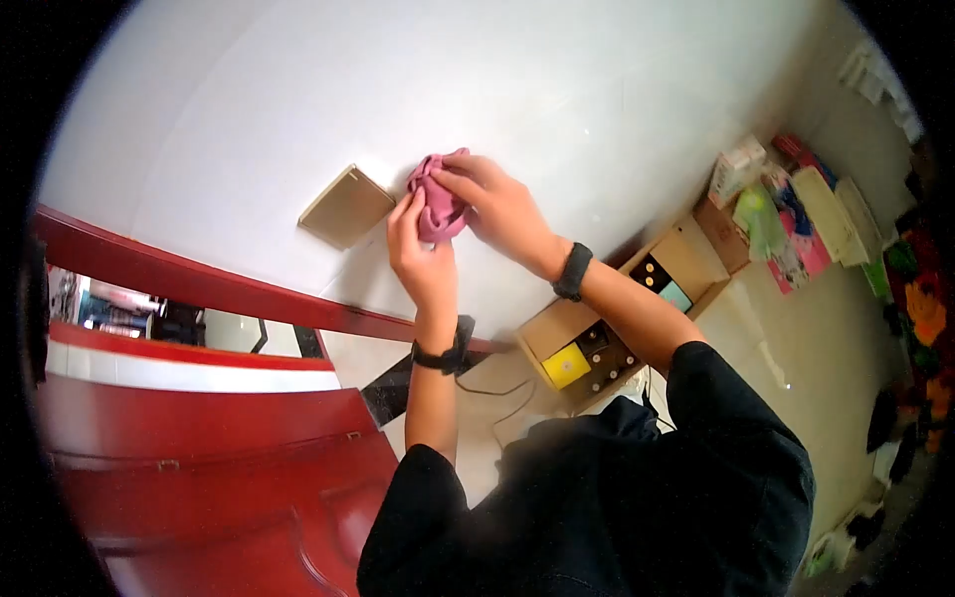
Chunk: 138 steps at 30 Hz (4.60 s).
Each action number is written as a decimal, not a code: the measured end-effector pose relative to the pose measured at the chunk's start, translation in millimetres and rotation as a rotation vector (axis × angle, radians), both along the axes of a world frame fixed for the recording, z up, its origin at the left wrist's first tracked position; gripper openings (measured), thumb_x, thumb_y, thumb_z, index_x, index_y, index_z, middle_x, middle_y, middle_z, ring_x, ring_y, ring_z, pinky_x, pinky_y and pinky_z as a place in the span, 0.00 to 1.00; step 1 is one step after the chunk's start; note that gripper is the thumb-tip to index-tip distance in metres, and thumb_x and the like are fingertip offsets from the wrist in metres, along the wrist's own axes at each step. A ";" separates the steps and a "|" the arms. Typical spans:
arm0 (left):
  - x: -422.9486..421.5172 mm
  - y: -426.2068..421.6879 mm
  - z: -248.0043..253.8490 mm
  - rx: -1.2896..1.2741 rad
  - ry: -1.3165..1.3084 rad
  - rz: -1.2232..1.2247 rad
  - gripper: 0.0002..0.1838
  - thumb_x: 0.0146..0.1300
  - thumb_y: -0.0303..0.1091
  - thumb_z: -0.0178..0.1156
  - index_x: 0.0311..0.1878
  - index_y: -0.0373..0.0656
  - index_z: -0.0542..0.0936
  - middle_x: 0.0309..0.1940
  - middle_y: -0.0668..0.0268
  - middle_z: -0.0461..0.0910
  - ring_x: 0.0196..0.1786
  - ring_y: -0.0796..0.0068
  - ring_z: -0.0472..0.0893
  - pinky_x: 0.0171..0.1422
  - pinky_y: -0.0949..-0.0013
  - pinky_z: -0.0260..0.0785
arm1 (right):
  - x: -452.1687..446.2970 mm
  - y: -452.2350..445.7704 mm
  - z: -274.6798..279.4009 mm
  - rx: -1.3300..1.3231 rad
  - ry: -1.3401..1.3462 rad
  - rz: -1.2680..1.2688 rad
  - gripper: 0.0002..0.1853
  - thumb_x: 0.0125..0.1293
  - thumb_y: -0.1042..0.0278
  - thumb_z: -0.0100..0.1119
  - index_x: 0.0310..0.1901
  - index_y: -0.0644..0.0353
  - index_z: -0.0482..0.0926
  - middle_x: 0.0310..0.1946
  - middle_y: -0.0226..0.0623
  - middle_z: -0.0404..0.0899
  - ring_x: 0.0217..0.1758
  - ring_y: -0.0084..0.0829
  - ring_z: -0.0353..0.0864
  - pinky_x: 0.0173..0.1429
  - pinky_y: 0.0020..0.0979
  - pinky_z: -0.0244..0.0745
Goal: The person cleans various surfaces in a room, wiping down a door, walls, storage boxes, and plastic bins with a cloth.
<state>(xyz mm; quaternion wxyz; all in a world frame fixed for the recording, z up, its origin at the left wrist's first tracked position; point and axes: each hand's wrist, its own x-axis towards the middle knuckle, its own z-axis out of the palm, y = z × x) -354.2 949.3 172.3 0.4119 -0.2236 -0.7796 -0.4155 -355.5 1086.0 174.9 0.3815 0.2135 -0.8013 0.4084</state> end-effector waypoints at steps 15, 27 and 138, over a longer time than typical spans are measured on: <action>1.0 3.8 -14.9 0.040 -0.088 0.224 0.20 0.54 0.16 0.66 0.52 0.36 0.81 0.49 0.55 0.83 0.53 0.57 0.83 0.59 0.61 0.74 | -38.7 -11.9 -33.3 -0.093 0.017 0.224 0.30 0.51 0.85 0.68 0.59 0.55 0.80 0.50 0.41 0.76 0.48 0.42 0.82 0.48 0.35 0.82; -38.7 64.7 21.5 0.037 0.046 0.112 0.14 0.62 0.25 0.65 0.51 0.41 0.82 0.45 0.56 0.85 0.46 0.53 0.85 0.52 0.59 0.77 | -56.7 47.3 10.2 -0.114 0.212 -0.105 0.30 0.48 0.85 0.65 0.56 0.53 0.82 0.43 0.36 0.79 0.42 0.38 0.81 0.42 0.34 0.79; 11.3 -111.0 -101.3 0.102 -0.284 0.228 0.17 0.54 0.13 0.66 0.48 0.34 0.83 0.46 0.55 0.85 0.49 0.60 0.85 0.56 0.63 0.78 | -10.5 -117.9 -102.6 -0.027 -0.222 0.147 0.18 0.58 0.74 0.64 0.52 0.53 0.81 0.49 0.37 0.80 0.43 0.41 0.86 0.44 0.36 0.83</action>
